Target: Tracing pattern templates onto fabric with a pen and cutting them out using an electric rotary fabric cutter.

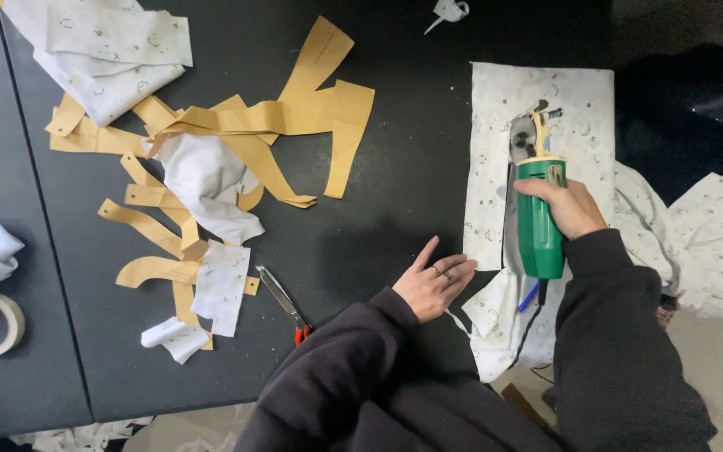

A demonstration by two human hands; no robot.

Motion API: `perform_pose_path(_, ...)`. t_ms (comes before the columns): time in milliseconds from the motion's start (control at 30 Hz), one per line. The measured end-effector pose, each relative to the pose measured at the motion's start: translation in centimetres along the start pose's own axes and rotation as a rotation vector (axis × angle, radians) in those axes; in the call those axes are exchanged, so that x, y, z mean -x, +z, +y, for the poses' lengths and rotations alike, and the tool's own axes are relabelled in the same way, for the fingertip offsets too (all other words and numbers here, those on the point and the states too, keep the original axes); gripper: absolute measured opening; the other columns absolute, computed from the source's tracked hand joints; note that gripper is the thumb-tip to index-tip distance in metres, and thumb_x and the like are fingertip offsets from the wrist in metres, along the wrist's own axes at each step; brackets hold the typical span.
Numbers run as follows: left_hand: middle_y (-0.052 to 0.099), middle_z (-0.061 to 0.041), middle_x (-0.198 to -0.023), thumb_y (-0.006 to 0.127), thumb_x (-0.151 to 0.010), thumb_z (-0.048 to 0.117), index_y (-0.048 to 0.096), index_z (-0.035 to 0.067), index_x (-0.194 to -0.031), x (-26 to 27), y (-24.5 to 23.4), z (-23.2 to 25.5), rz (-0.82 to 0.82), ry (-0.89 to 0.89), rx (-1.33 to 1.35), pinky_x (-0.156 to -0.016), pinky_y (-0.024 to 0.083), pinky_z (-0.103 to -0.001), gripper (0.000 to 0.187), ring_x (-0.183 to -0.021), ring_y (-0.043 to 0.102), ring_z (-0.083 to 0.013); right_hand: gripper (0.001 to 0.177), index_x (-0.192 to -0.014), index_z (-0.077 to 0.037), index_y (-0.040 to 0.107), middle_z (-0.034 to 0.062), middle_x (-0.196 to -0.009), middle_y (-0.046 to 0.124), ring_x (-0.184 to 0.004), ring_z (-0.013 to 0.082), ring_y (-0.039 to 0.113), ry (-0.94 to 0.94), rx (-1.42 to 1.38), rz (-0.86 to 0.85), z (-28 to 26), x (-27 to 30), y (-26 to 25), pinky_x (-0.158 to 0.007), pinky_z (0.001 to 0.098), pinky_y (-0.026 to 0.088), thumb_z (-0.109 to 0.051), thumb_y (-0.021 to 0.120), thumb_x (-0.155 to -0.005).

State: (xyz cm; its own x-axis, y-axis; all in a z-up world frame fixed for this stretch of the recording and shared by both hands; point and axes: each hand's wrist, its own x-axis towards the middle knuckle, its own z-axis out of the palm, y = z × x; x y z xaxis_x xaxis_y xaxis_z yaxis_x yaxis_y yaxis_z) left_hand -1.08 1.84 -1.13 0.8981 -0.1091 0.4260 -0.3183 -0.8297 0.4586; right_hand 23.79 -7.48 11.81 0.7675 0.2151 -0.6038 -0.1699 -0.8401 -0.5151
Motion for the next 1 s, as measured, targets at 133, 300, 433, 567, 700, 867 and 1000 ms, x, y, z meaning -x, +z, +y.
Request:
perform_pose_path(133, 0.057, -0.004, -0.151, 0.063, -0.093, 0.018, 0.069, 0.006, -0.132, 0.1, 0.5, 0.0, -0.002, -0.014, 0.006, -0.127, 0.023, -0.061, 0.041, -0.143, 0.050, -0.0201, 0.061, -0.115, 0.003, 0.068, 0.0160, -0.089, 0.072, -0.071, 0.0266, 0.071, -0.013, 0.024, 0.000, -1.3, -0.5, -0.1, -0.066, 0.0355, 0.056, -0.046, 0.072, -0.079)
perform_pose_path(300, 0.058, -0.006, -0.150, 0.061, -0.092, 0.018, 0.068, 0.004, -0.132, 0.0, -0.1, -0.1, -0.004, -0.018, 0.042, -0.126, 0.022, -0.062, 0.043, -0.142, 0.051, -0.0209, 0.063, -0.115, 0.004, 0.069, 0.0184, -0.087, 0.071, -0.068, 0.0289, 0.070, -0.018, 0.054, 0.028, -2.4, -2.1, -0.2, -0.066, 0.0357, 0.057, -0.049, 0.070, -0.081)
perform_pose_path(433, 0.060, -0.007, -0.149, 0.059, -0.092, 0.015, 0.068, 0.003, -0.130, 0.1, -0.4, 0.0, 0.018, -0.011, 0.024, -0.126, 0.023, -0.062, 0.041, -0.142, 0.053, -0.0205, 0.057, -0.109, 0.003, 0.071, 0.0161, -0.088, 0.072, -0.068, 0.0260, 0.070, -0.048, 0.009, 0.039, -3.9, -2.7, -0.4, -0.065, 0.0343, 0.055, -0.046, 0.073, -0.080)
perform_pose_path(567, 0.061, -0.007, -0.148, 0.058, -0.091, 0.013, 0.068, 0.003, -0.130, 0.1, -0.7, 0.0, 0.044, -0.024, 0.045, -0.127, 0.025, -0.062, 0.041, -0.141, 0.055, -0.0208, 0.055, -0.106, 0.004, 0.070, 0.0172, -0.085, 0.070, -0.063, 0.0269, 0.068, 0.006, -0.081, 0.028, -6.3, -2.5, -0.2, -0.060, 0.0367, 0.056, -0.044, 0.072, -0.079)
perform_pose_path(700, 0.062, -0.008, -0.147, 0.058, -0.091, 0.012, 0.068, 0.002, -0.130, 0.0, -1.0, 0.0, 0.048, -0.028, 0.068, -0.126, 0.026, -0.062, 0.041, -0.139, 0.056, -0.0212, 0.054, -0.106, 0.004, 0.069, 0.0173, -0.083, 0.071, -0.061, 0.0266, 0.068, -0.022, -0.045, 0.042, -6.2, -4.2, -0.5, -0.060, 0.0355, 0.057, -0.043, 0.073, -0.080)
perform_pose_path(867, 0.063, -0.009, -0.145, 0.057, -0.092, 0.012, 0.069, 0.001, -0.127, -0.1, -1.1, 0.0, 0.056, -0.020, 0.087, -0.126, 0.027, -0.062, 0.038, -0.139, 0.057, -0.0215, 0.056, -0.113, 0.003, 0.067, 0.0161, -0.084, 0.070, -0.062, 0.0269, 0.068, -0.012, -0.048, 0.032, -7.9, -4.5, -0.6, -0.059, 0.0370, 0.057, -0.043, 0.072, -0.081)
perform_pose_path(1000, 0.064, -0.009, -0.144, 0.058, -0.092, 0.012, 0.069, 0.003, -0.126, 0.3, -0.9, 0.1, 0.071, -0.022, 0.069, -0.127, 0.027, -0.063, 0.037, -0.139, 0.057, -0.0211, 0.058, -0.115, 0.006, 0.067, 0.0172, -0.086, 0.070, -0.063, 0.0272, 0.068, -0.052, -0.113, -0.022, -8.2, -5.5, -0.9, -0.059, 0.0389, 0.057, -0.042, 0.072, -0.082)
